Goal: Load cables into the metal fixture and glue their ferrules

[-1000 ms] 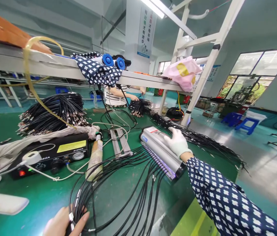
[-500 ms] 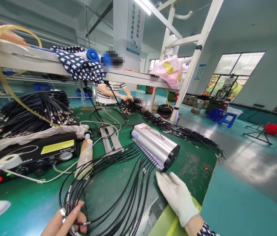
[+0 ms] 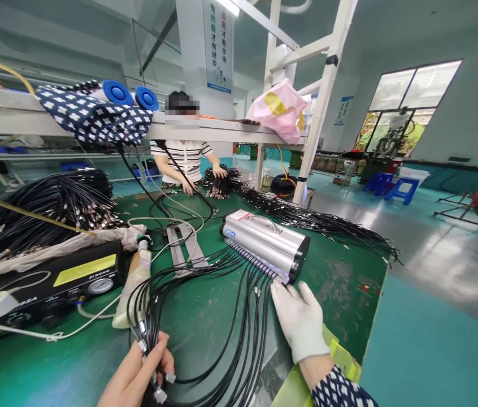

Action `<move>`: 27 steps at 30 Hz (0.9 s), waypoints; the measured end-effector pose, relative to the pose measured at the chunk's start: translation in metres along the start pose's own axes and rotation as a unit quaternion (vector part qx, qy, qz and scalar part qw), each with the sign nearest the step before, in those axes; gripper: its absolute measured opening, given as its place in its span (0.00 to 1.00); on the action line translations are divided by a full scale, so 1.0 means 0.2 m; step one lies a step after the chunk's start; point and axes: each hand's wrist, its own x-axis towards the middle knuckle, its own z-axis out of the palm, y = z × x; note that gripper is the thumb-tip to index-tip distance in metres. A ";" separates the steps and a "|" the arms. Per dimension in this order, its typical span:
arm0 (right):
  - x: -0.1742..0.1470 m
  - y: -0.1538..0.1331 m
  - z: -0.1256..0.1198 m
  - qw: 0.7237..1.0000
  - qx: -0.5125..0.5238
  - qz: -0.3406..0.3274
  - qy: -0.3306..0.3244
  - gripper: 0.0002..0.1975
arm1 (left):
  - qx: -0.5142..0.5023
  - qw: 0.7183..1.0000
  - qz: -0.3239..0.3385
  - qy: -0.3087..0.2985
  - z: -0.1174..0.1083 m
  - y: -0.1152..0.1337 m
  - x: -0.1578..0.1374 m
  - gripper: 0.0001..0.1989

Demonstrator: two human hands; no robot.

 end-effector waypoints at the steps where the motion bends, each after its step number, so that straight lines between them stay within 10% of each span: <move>1: 0.04 -0.03 0.01 1.000 0.004 0.000 -0.002 0.30 | 0.005 1.000 0.003 -0.010 0.03 0.01 0.04 0.15; 18: 0.89 -0.46 0.17 0.999 -0.034 -0.032 0.002 0.24 | 0.092 0.991 -0.031 -0.095 0.78 0.14 0.65 0.17; 27: 1.13 -0.60 0.28 0.981 -0.182 -0.059 0.012 0.23 | 0.204 0.957 -0.045 -0.203 0.92 0.23 0.87 0.20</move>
